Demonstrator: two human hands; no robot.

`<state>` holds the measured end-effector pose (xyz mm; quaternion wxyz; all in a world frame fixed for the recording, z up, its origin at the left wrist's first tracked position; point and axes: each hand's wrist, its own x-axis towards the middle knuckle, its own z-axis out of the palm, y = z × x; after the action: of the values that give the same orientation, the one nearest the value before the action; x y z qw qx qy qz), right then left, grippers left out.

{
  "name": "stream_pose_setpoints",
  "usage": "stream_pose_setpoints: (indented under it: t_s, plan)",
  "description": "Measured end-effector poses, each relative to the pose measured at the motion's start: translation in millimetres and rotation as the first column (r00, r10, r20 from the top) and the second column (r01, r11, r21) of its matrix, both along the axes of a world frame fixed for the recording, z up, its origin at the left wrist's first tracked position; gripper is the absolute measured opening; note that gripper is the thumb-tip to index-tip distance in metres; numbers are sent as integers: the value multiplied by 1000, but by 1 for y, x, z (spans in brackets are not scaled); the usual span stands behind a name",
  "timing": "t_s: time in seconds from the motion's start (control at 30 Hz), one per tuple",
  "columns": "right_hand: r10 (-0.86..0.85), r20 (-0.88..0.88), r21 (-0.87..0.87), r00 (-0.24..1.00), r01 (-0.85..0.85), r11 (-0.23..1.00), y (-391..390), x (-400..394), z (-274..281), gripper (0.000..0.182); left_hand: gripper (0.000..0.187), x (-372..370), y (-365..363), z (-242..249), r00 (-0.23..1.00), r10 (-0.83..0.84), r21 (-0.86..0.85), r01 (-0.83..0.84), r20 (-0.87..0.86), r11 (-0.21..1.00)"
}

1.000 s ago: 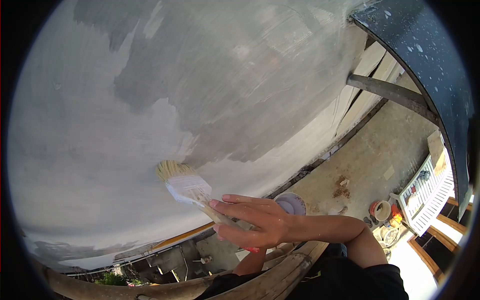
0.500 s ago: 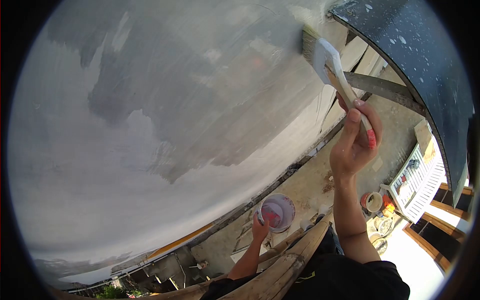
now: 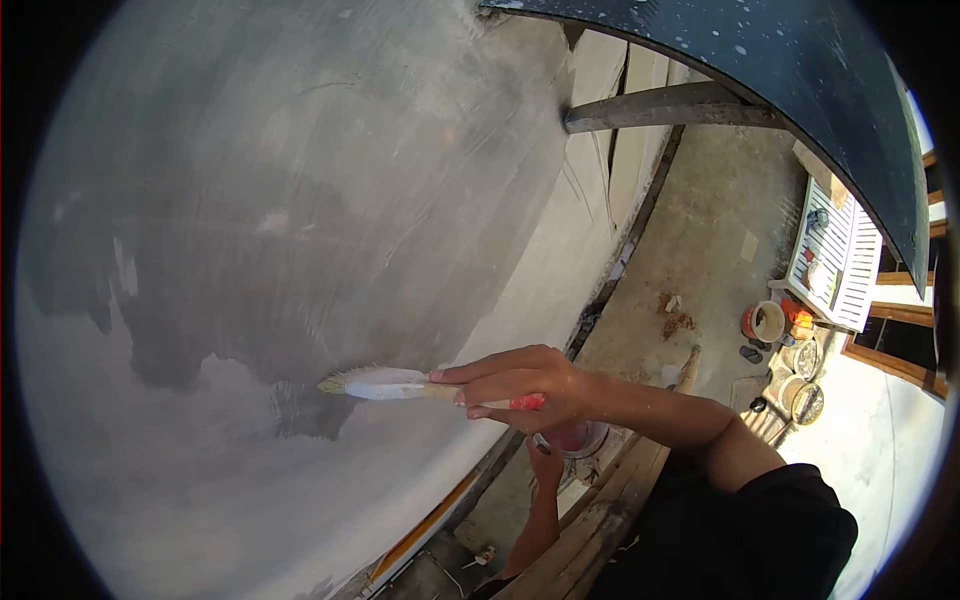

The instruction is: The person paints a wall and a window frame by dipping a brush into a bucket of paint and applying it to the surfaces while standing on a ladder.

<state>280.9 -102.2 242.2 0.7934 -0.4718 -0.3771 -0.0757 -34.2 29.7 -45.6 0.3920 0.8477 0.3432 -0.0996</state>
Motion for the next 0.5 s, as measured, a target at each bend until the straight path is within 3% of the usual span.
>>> stream_pose_setpoints:
  t_s: [0.03, 0.07, 0.1, 0.13, 0.2, 0.27, 0.33, 0.43, 0.5]
  plan:
    - [-4, -32, -38, 999, 3, 999, -14, 15, -3, 24, 72, 4, -6, 11, 991, 132, -29, -133, -25, 991]
    - [-8, -64, -78, 998, 3, 997, -31, 33, -5, 25, 72, 0, -5, 9, 989, 142, -25, -143, -37, 989]
    - [-90, -73, -132, 993, 79, 988, -49, 50, -7, 24, 72, 0, -4, 8, 987, 151, -23, -152, -49, 988]
    - [-226, -23, -81, 974, 223, 971, -63, 65, -9, 24, 73, -3, -3, 6, 985, 159, -21, -160, -61, 987]
    - [-398, -90, -11, 913, 399, 917, -84, 95, -30, 21, 72, 3, -5, 15, 970, 197, -27, -203, -139, 979]
    - [-555, -192, 26, 810, 569, 822, -97, 115, -25, 17, 72, 6, -8, 22, 964, 207, -17, -213, -166, 977]
    - [-758, -201, -193, 620, 734, 652, -103, 125, -33, 17, 72, 8, -9, 25, 972, 186, 6, -187, -144, 982]
    - [-782, -212, -158, 586, 769, 619, -76, 117, -40, 17, 71, 3, -7, 15, 982, 178, -9, -179, -59, 984]
    - [-780, 59, -134, 623, 779, 612, -49, 91, -34, 28, 71, 3, -7, 14, 987, 156, -3, -156, -45, 988]
